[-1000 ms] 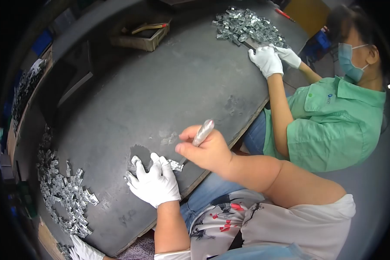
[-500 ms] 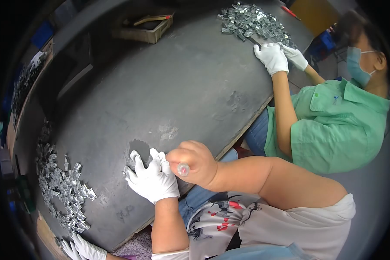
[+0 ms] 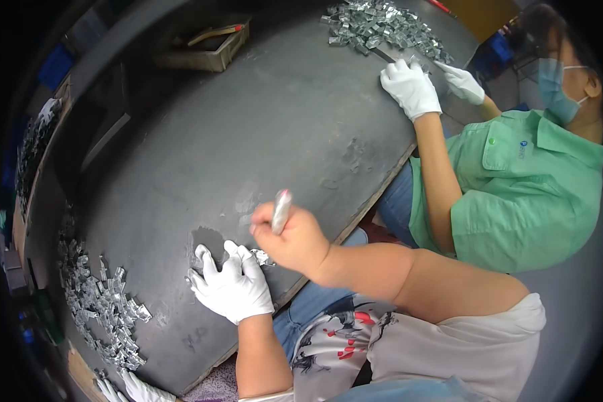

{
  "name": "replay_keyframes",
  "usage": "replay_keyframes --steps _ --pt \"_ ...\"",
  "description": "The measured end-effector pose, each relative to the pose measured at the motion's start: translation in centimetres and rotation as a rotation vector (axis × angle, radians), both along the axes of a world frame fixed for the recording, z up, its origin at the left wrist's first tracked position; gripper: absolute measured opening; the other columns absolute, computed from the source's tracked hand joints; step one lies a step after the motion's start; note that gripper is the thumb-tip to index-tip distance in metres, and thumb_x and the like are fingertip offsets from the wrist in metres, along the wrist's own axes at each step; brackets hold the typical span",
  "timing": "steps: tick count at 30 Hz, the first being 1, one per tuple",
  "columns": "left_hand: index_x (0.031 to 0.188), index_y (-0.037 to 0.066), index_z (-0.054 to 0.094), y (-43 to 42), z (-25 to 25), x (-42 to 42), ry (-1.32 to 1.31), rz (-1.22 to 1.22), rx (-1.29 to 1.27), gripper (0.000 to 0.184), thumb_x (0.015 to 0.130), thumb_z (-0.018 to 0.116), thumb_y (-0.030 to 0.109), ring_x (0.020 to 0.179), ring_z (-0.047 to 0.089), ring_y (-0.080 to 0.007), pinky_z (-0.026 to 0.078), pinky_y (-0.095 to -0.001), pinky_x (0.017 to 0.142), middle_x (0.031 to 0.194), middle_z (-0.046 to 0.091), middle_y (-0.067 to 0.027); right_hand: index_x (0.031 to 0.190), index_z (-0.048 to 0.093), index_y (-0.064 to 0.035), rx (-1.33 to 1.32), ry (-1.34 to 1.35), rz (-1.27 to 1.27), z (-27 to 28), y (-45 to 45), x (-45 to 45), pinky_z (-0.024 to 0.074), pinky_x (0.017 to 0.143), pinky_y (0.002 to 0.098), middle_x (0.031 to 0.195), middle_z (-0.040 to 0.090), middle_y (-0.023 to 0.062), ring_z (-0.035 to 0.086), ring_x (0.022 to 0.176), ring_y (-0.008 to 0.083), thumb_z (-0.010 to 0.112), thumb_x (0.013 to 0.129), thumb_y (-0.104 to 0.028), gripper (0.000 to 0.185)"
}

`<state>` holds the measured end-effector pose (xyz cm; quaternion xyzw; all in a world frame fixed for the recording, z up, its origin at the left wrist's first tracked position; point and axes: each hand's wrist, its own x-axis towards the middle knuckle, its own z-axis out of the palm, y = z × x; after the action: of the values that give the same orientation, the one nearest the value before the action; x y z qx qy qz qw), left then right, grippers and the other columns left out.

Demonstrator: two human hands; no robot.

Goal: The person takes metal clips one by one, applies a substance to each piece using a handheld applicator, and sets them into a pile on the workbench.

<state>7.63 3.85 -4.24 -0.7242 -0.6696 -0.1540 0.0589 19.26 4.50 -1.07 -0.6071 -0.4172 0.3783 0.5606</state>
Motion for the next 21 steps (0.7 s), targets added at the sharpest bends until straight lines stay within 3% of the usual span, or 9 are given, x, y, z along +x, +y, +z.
replay_keyframes --steps 4,6,7,10,14,16,18,20,21 --pt "0.080 0.018 0.067 0.0 -1.4 -0.7 0.002 -0.056 0.003 0.016 0.070 0.060 0.028 0.100 0.052 -0.0331 0.035 -0.0476 0.091 0.107 0.057 -0.0140 0.068 0.056 -0.0072 0.390 -0.827 0.468 -1.0 -2.1 -1.7 0.0413 0.048 0.0298 0.064 0.053 0.0088 0.052 0.057 0.0187 0.058 0.070 -0.014 0.007" --pt "0.080 0.018 0.068 -0.2 -1.2 -0.7 0.237 -0.202 0.122 0.016 0.068 0.061 0.026 0.099 0.053 -0.0324 0.035 -0.0467 0.092 0.107 0.057 -0.0144 0.069 0.056 -0.0090 0.529 -0.894 0.411 -1.1 -2.9 -2.8 0.0389 0.045 0.0318 0.062 0.052 0.0069 0.051 0.055 0.0203 0.057 0.070 -0.017 0.009" --pt "0.080 0.018 0.068 0.1 -1.2 -0.8 0.168 -0.166 0.081 0.016 0.068 0.061 0.026 0.099 0.053 -0.0330 0.035 -0.0467 0.092 0.107 0.057 -0.0146 0.070 0.055 -0.0100 0.604 -0.936 0.369 -1.2 -2.9 -3.1 0.0378 0.044 0.0327 0.061 0.052 0.0060 0.050 0.053 0.0211 0.057 0.070 -0.019 0.009" --pt "0.079 0.016 0.068 0.3 -1.2 -0.5 0.005 -0.042 -0.012 0.016 0.068 0.061 0.025 0.099 0.052 -0.0352 0.036 -0.0468 0.091 0.107 0.057 -0.0154 0.076 0.055 -0.0106 0.653 -0.632 0.183 -0.6 -1.4 0.9 0.0347 0.041 0.0318 0.062 0.052 0.0051 0.048 0.051 0.0210 0.062 0.066 -0.014 0.013" --pt "0.078 0.011 0.067 0.2 1.0 0.2 -0.030 -0.062 -0.019 0.015 0.071 0.060 0.023 0.096 0.051 -0.0395 0.036 -0.0475 0.091 0.107 0.057 -0.0165 0.091 0.057 -0.0116 0.431 -0.695 -0.024 -0.9 -2.4 5.3 0.0433 0.056 0.0305 0.076 0.056 0.0025 0.052 0.065 0.0193 0.073 0.060 -0.013 0.034" --pt "0.083 0.008 0.066 0.0 1.1 -1.9 -0.052 -0.148 -0.092 0.018 0.076 0.057 0.022 0.097 0.051 -0.0414 0.034 -0.0473 0.093 0.110 0.056 -0.0171 0.106 0.054 -0.0107 0.146 -0.302 -0.032 -2.1 -3.5 5.4 0.0436 0.059 0.0271 0.083 0.054 0.0037 0.052 0.070 0.0147 0.075 0.063 -0.013 0.048" --pt "0.092 0.003 0.062 0.4 2.0 -5.1 0.002 -0.085 -0.118 0.018 0.078 0.056 0.013 0.093 0.053 -0.0363 0.039 -0.0433 0.088 0.105 0.057 -0.0189 0.116 0.048 -0.0091 0.128 -0.105 0.025 -0.8 -4.3 6.1 0.0436 0.065 0.0245 0.088 0.053 0.0044 0.050 0.075 0.0114 0.076 0.064 -0.011 0.059" --pt "0.095 -0.001 0.060 0.4 0.7 -9.4 -0.128 0.199 0.123 0.019 0.078 0.056 0.007 0.091 0.055 -0.0304 0.043 -0.0374 0.083 0.101 0.057 -0.0206 0.115 0.047 -0.0070 0.331 0.149 -0.036 0.1 -4.3 6.1 0.0443 0.068 0.0246 0.092 0.052 0.0043 0.051 0.080 0.0115 0.076 0.064 -0.009 0.059" --pt "0.099 -0.003 0.058 -0.3 1.1 -10.4 -0.108 0.197 0.202 0.023 0.077 0.057 0.004 0.091 0.057 -0.0270 0.044 -0.0333 0.079 0.099 0.057 -0.0220 0.112 0.049 -0.0041 0.490 0.032 -0.026 0.0 -3.9 6.6 0.0446 0.069 0.0245 0.089 0.054 0.0058 0.052 0.079 0.0119 0.072 0.067 -0.005 0.050"
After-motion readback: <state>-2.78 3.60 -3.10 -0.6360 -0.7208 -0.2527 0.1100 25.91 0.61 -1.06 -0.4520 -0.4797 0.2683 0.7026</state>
